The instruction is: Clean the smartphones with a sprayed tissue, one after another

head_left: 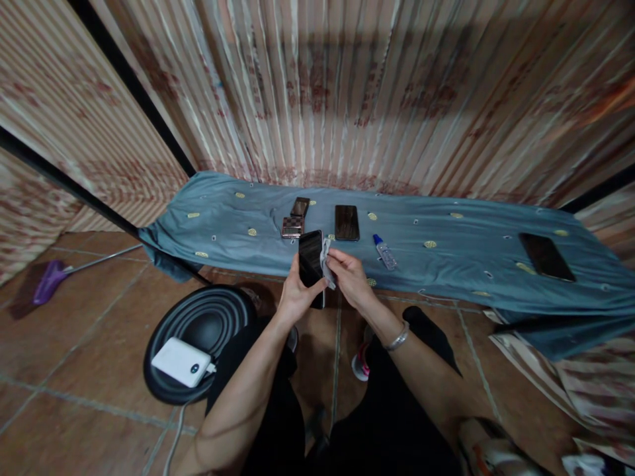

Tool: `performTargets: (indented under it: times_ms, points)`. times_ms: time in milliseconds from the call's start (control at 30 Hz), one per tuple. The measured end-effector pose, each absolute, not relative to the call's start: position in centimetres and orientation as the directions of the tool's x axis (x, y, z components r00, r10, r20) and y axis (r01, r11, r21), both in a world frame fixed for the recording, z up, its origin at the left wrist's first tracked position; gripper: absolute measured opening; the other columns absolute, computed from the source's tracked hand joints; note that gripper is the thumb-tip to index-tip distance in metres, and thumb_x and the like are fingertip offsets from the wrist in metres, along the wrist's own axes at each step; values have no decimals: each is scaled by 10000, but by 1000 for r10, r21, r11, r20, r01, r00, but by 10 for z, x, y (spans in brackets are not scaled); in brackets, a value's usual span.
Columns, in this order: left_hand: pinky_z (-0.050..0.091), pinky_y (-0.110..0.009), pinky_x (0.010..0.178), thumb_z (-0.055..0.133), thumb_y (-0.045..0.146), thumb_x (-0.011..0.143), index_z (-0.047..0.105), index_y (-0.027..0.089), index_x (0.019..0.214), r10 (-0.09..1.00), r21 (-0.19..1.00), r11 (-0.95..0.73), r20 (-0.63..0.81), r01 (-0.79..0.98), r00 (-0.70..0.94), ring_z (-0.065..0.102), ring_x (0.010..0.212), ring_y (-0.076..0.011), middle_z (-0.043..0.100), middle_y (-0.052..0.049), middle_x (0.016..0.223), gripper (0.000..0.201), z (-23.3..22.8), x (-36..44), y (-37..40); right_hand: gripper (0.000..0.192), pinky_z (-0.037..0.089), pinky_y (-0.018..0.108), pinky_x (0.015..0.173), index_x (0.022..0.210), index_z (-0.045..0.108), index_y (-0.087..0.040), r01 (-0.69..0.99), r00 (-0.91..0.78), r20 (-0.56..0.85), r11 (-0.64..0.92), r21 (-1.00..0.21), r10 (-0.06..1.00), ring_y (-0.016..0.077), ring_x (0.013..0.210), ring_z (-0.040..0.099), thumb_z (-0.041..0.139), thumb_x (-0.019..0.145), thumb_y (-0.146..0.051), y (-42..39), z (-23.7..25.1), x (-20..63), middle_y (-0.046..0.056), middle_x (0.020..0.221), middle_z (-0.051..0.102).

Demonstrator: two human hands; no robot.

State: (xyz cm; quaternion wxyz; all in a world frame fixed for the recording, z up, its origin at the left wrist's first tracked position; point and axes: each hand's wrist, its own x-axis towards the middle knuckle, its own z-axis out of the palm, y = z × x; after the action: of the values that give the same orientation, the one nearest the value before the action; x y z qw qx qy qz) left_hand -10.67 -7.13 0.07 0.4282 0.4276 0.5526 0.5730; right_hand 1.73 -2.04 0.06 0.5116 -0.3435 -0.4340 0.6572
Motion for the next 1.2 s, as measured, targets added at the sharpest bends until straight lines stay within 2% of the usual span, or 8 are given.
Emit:
performTargets:
  times_ms: [333,533,667,767,933,1000,1067,1200]
  points:
    - [333,-391,1149,854,255,592,514,195,1377,990,997,34,-24,67,-143,557,1287,-280,689,-72,1244,858,7,-94,-77,341,540,301,848,945,752,-237,-404,-132,43,-14,-915,990,186,883,696,801,674,-439,-3,-3,31,-7,895,769]
    - [325,-396,1140,892,288,526,632,172,1219,969,966,153,-188,-208,-163,554,1277,-293,707,-84,1191,749,0,-87,-76,326,501,310,931,1034,739,-236,-279,-101,143,110,-954,985,190,984,669,694,786,-443,-1,-3,33,-3,1055,755]
    - [477,-331,911,875,372,595,634,169,1229,952,921,226,-277,-316,-129,677,926,-210,742,-56,974,708,1,-83,-79,278,500,289,879,1040,751,-250,-150,-85,220,205,-967,972,179,893,654,640,832,-395,3,-8,35,-27,933,746]
    - [480,-261,670,837,429,654,630,169,1234,948,885,265,-312,-382,-65,630,662,-132,733,-28,851,669,6,-83,-81,222,502,271,757,973,764,-258,-101,-95,224,215,-971,970,163,730,610,629,825,-355,5,-14,35,-47,775,700]
    - [480,-229,566,817,418,678,642,155,1202,949,829,285,-316,-481,17,636,628,-117,732,-42,882,612,12,-82,-80,234,509,285,725,1000,761,-267,-50,-118,196,192,-980,973,161,660,590,616,823,-315,5,-23,32,-52,723,670]
    - [506,-237,580,811,428,682,659,155,1172,948,809,278,-317,-517,15,654,654,-131,726,-39,869,581,10,-80,-79,297,531,316,799,1091,741,-270,10,-129,211,214,-977,969,187,751,641,568,853,-306,4,-23,32,-36,795,709]
    - [534,-249,613,813,428,681,679,170,1142,948,793,270,-318,-546,7,677,710,-150,723,-34,874,545,8,-79,-77,368,519,357,938,1190,704,-260,80,-136,259,271,-959,956,219,957,675,511,877,-283,1,-22,32,-7,972,750]
    - [581,-322,773,811,408,696,683,182,1153,953,769,263,-302,-582,31,713,849,-199,740,-39,891,526,6,-76,-76,478,411,400,1137,1364,591,-246,179,-156,362,386,-905,919,220,1285,575,439,911,-250,-4,-18,32,15,1364,641]
